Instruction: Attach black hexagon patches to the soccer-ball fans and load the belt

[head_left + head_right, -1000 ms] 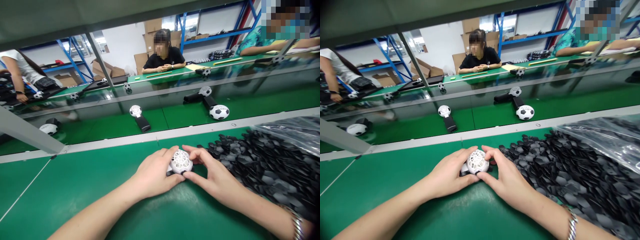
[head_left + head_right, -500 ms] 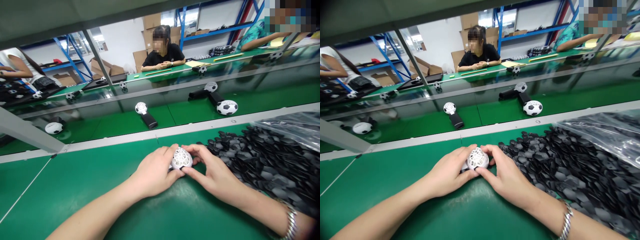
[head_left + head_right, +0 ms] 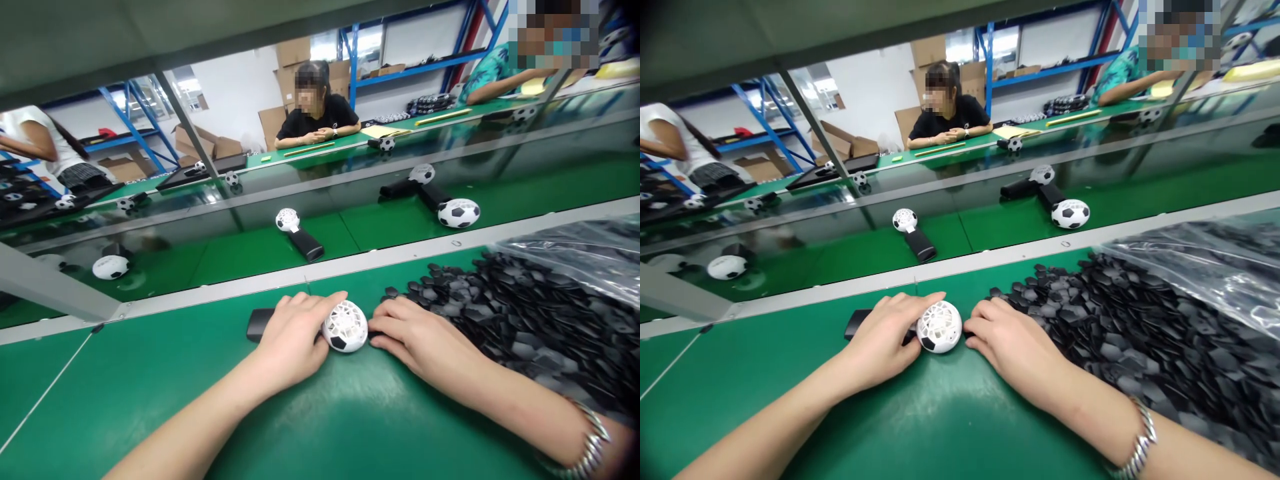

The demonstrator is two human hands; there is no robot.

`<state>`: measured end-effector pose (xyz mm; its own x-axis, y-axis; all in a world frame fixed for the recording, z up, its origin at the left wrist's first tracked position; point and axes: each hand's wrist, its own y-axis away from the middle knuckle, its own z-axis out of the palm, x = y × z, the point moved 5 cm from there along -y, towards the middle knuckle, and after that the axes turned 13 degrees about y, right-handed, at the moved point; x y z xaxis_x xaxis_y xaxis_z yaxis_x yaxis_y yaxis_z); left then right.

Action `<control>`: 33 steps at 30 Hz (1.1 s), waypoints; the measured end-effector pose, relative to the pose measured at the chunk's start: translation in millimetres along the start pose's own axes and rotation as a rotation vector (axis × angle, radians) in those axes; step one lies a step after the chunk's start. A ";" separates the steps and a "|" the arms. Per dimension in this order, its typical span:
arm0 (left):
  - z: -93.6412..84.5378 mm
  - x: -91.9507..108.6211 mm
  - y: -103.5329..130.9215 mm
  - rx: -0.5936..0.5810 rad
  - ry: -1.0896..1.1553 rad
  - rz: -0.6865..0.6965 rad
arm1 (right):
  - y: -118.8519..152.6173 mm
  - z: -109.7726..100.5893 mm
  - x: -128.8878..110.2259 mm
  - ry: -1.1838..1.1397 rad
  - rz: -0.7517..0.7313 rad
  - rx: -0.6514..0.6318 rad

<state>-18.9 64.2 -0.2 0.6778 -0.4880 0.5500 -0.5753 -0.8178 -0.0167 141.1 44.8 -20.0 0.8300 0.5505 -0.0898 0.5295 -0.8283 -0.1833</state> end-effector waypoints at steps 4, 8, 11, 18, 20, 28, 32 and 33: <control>1.7 2.0 0.6 -0.004 -0.027 -0.006 | -0.5 3.9 0.2 0.031 0.002 0.025; 2.3 3.0 1.8 -0.012 -0.040 0.002 | 1.8 -6.3 10.2 -0.161 0.088 0.097; 1.6 3.1 2.4 -0.009 -0.015 0.018 | 2.0 -15.2 9.8 -0.348 0.150 0.068; 1.2 2.5 2.7 -0.010 0.041 0.069 | 0.7 -22.0 -9.6 -0.472 0.020 0.053; 0.5 3.2 3.4 -0.029 0.061 0.072 | 1.0 -20.6 -13.5 -0.423 -0.028 0.085; 2.1 8.7 3.4 0.049 0.141 -0.013 | -1.8 -14.6 -17.4 -0.420 0.027 0.109; 4.4 12.8 2.9 0.102 0.144 0.000 | -1.1 -11.2 -9.8 -0.490 0.122 0.145; 4.6 13.3 2.7 0.110 0.152 0.002 | -0.6 -9.3 -8.4 -0.514 0.143 0.150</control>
<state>-9.3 54.1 3.3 0.5948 -0.4443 0.6699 -0.5172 -0.8495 -0.1042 135.5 39.7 -10.1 0.6797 0.4448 -0.5832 0.3554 -0.8953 -0.2685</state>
